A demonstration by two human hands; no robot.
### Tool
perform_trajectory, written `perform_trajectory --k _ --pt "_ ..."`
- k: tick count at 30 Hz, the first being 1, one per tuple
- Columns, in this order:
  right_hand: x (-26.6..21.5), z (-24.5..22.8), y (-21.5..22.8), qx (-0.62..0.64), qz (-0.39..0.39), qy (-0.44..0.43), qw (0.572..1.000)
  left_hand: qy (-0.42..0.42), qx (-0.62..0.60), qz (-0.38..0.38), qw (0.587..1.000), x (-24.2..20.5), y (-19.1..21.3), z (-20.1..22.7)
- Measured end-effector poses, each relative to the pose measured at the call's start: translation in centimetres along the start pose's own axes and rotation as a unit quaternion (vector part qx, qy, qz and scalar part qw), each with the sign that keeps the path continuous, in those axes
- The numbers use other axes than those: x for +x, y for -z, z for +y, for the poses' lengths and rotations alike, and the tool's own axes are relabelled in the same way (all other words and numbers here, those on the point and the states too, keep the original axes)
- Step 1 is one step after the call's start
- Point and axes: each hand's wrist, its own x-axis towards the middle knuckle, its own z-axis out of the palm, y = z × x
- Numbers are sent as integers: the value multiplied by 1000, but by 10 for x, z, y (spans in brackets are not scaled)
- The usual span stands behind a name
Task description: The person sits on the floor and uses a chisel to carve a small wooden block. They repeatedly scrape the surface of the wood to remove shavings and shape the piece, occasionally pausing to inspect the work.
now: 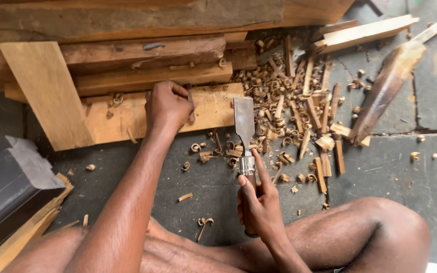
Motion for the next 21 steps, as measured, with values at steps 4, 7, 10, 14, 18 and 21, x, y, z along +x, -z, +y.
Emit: perform_trajectory --k 4,7,10,14,18,21 --pt "-5 -1 -7 -63 -31 -32 997 -47 30 17 998 0 1 -10" --pt "-9 -5 -11 -129 -44 -31 990 41 -32 -23 998 0 4 0" --pt "-15 -11 -13 -186 -58 -2 981 96 -83 -31 991 -5 7 9" --pt "-24 -17 -21 -200 -73 34 977 87 -110 -27 990 -6 8 6" --pt "-33 -21 -33 -223 -71 -18 972 70 -109 -21 991 -7 6 1" --pt "-38 -24 -44 -224 -60 -33 972 64 -99 -13 993 -7 6 1"
